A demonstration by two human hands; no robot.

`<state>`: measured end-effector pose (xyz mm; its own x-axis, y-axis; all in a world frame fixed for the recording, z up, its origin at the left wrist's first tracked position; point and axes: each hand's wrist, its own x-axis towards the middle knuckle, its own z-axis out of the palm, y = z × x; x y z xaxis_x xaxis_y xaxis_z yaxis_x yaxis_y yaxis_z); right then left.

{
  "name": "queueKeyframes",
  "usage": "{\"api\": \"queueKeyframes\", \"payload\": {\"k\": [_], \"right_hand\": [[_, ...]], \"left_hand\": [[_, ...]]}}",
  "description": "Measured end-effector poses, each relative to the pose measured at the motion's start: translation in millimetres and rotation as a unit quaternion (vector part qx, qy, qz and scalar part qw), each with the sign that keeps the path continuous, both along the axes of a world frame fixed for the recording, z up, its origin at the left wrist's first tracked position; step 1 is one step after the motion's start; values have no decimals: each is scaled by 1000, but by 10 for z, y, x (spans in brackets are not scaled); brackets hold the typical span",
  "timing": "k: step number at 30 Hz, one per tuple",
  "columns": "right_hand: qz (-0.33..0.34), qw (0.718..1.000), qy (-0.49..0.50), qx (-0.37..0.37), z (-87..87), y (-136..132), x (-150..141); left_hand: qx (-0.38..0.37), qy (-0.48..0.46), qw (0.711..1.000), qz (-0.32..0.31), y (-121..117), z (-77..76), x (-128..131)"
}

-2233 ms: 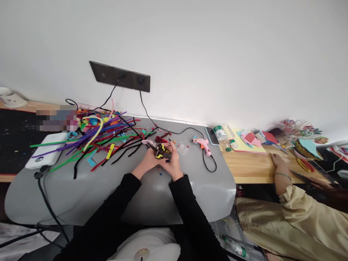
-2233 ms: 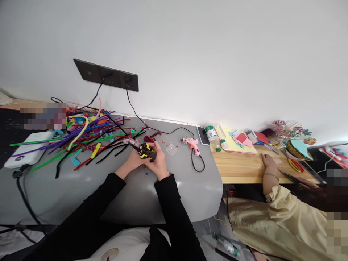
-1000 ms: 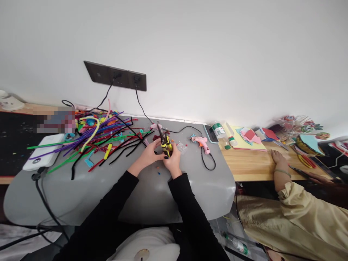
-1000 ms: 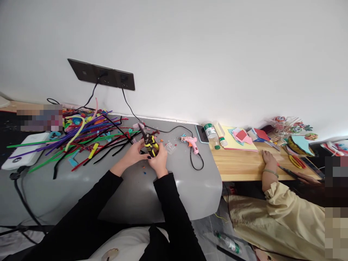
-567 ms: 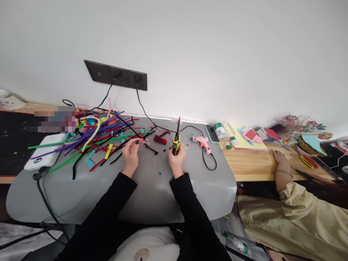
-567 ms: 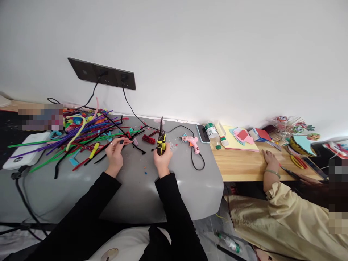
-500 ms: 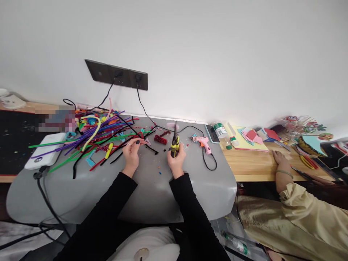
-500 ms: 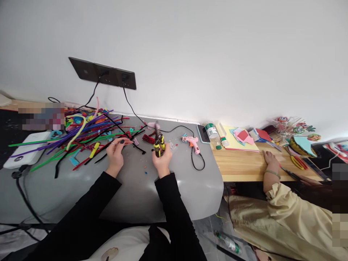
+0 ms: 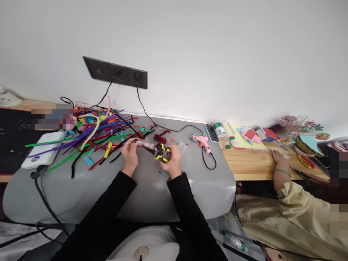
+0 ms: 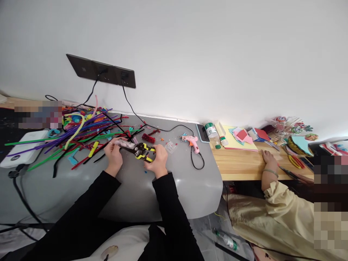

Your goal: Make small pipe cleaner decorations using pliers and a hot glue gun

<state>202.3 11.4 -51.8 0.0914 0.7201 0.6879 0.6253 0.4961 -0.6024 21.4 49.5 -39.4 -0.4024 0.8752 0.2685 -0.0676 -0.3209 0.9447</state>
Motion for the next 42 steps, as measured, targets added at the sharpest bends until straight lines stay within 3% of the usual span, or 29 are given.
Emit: {"api": "queueKeyframes", "payload": {"k": [4,6,12,17,23,28,33,38,42], "right_hand": [[-87,989,91,-83,-31,43,20],[-112,983,113,-92,-49,48,40],[-41,998,-35,-35,-71,28,-4],[-133,986,60,-81,-69,60,8],[-64,997,-36,-31,-76,49,4],[-159,983,32,-82,-66,74,14],[-66,995,-62,-34,-44,29,2],[-95,988,-92,-76,-6,34,-33],[-78,984,-119,-105,7,43,-30]], "left_hand": [[-7,3,1000,-20,-18,8,-1],[-4,3,1000,-25,-17,6,1],[-1,-13,1000,-19,5,-13,15],[-4,-6,1000,-27,-6,4,18],[-7,-15,999,-32,-7,11,19],[-5,-11,1000,-26,-8,21,18],[-11,-25,999,-29,11,-2,30],[0,-23,1000,-22,3,14,30],[38,-34,999,2,38,-25,36]]}}
